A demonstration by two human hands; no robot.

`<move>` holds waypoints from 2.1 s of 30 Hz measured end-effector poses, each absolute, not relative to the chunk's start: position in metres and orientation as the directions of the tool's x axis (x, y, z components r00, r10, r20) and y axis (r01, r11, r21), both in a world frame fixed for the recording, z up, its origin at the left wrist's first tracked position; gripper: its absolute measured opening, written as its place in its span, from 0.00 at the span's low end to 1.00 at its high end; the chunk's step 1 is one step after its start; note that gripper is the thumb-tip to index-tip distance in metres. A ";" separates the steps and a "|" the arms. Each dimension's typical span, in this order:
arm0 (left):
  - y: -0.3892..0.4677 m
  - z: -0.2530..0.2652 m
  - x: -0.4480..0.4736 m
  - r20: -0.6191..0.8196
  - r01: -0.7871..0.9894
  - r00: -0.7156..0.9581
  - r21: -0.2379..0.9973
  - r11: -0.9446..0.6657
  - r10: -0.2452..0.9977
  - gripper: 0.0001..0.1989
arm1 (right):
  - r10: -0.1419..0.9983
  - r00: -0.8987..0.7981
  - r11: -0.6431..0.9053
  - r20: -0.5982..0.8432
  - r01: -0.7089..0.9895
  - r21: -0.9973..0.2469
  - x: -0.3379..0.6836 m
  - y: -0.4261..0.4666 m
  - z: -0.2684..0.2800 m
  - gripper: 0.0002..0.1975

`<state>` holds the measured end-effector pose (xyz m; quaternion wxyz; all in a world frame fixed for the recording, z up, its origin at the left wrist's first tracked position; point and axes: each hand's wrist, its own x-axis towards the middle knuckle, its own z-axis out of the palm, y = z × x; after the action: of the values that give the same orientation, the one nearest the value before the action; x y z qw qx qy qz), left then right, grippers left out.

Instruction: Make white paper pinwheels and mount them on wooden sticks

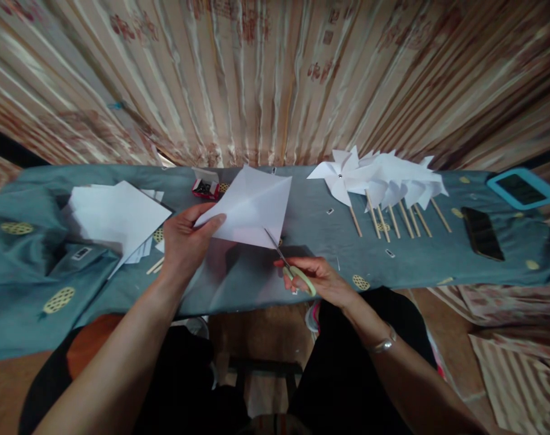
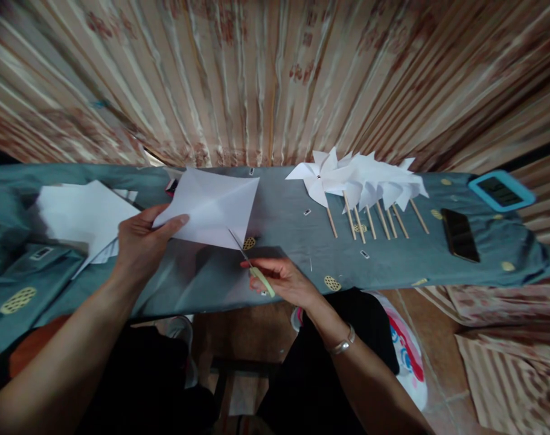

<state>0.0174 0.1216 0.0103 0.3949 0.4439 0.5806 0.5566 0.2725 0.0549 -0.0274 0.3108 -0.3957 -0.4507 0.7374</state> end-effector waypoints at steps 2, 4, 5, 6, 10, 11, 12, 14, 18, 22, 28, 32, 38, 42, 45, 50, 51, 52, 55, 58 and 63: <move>0.121 0.010 0.017 0.030 0.079 -0.298 0.997 -0.006 0.954 0.14 | 0.820 -0.486 -0.397 -0.301 -0.104 -0.912 0.272 0.055 -0.028 0.24; 0.122 0.009 0.016 0.031 0.086 -0.297 0.996 -0.005 0.954 0.15 | 0.825 -0.480 -0.389 -0.297 -0.103 -0.915 0.272 0.055 -0.029 0.24; 0.122 0.009 0.016 0.034 0.091 -0.299 0.996 -0.007 0.954 0.15 | 0.827 -0.479 -0.385 -0.295 -0.101 -0.917 0.272 0.055 -0.029 0.24; 0.122 0.008 0.015 0.038 0.095 -0.298 0.995 -0.010 0.954 0.15 | 0.829 -0.478 -0.382 -0.292 -0.101 -0.919 0.272 0.055 -0.029 0.23; 0.122 0.005 0.014 0.062 0.120 -0.286 0.992 -0.028 0.956 0.15 | 0.832 -0.467 -0.388 -0.298 -0.108 -0.915 0.271 0.054 -0.031 0.22; 0.122 0.005 0.014 0.069 0.129 -0.284 0.991 -0.033 0.956 0.14 | 0.833 -0.461 -0.394 -0.305 -0.110 -0.912 0.270 0.054 -0.031 0.22; 0.122 0.005 0.014 0.074 0.136 -0.284 0.990 -0.036 0.956 0.14 | 0.834 -0.455 -0.401 -0.313 -0.110 -0.909 0.270 0.054 -0.031 0.22; 0.122 0.005 0.014 0.075 0.137 -0.286 0.990 -0.036 0.955 0.14 | 0.835 -0.442 -0.410 -0.327 -0.103 -0.906 0.269 0.053 -0.031 0.21; 0.123 0.005 0.015 0.066 0.117 -0.294 0.993 -0.032 0.953 0.15 | 0.842 -0.426 -0.401 -0.330 -0.085 -0.912 0.268 0.053 -0.031 0.20; 0.123 0.005 0.015 0.062 0.102 -0.292 0.994 -0.033 0.954 0.16 | 0.844 -0.424 -0.397 -0.329 -0.080 -0.914 0.267 0.053 -0.032 0.21; 0.122 0.010 0.016 0.029 0.111 -0.288 0.994 0.003 0.957 0.14 | 0.848 -0.413 -0.408 -0.332 -0.110 -0.906 0.266 0.053 -0.032 0.20; 0.120 0.012 0.017 0.009 0.129 -0.271 0.991 0.027 0.963 0.14 | 0.850 -0.413 -0.406 -0.327 -0.118 -0.906 0.266 0.053 -0.031 0.20; 0.119 0.008 0.018 0.026 0.183 -0.215 0.983 0.014 0.976 0.14 | 0.850 -0.425 -0.377 -0.311 -0.081 -0.923 0.268 0.054 -0.032 0.22; 0.118 0.007 0.019 0.010 0.158 -0.190 0.987 0.020 0.982 0.11 | 0.856 -0.432 -0.346 -0.285 -0.068 -0.936 0.269 0.055 -0.033 0.22; 0.118 0.007 0.019 0.008 0.145 -0.188 0.989 0.020 0.982 0.10 | 0.860 -0.425 -0.351 -0.284 -0.087 -0.932 0.268 0.054 -0.033 0.21; 0.118 0.006 0.018 0.008 0.160 -0.189 0.987 0.023 0.982 0.11 | 0.860 -0.407 -0.376 -0.307 -0.100 -0.921 0.267 0.054 -0.033 0.20; 0.118 0.006 0.018 0.008 0.164 -0.190 0.986 0.024 0.982 0.12 | 0.860 -0.408 -0.376 -0.306 -0.102 -0.921 0.266 0.054 -0.033 0.20; 0.118 0.006 0.018 0.008 0.168 -0.191 0.985 0.024 0.981 0.12 | 0.860 -0.410 -0.374 -0.303 -0.105 -0.922 0.266 0.054 -0.034 0.20; 0.118 0.006 0.019 0.008 0.173 -0.198 0.985 0.027 0.980 0.13 | 0.865 -0.402 -0.372 -0.299 -0.116 -0.921 0.265 0.054 -0.035 0.20; 0.118 0.006 0.019 0.012 0.178 -0.207 0.984 0.026 0.978 0.13 | 0.867 -0.391 -0.382 -0.308 -0.125 -0.916 0.265 0.054 -0.034 0.20; 0.119 0.007 0.019 0.008 0.176 -0.198 0.984 0.027 0.980 0.11 | 0.862 -0.392 -0.395 -0.320 -0.125 -0.910 0.265 0.054 -0.033 0.21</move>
<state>0.0190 0.1188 0.0067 0.4037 0.4878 0.5922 0.4983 0.2646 0.0536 -0.0332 0.3449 -0.4301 -0.4285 0.7158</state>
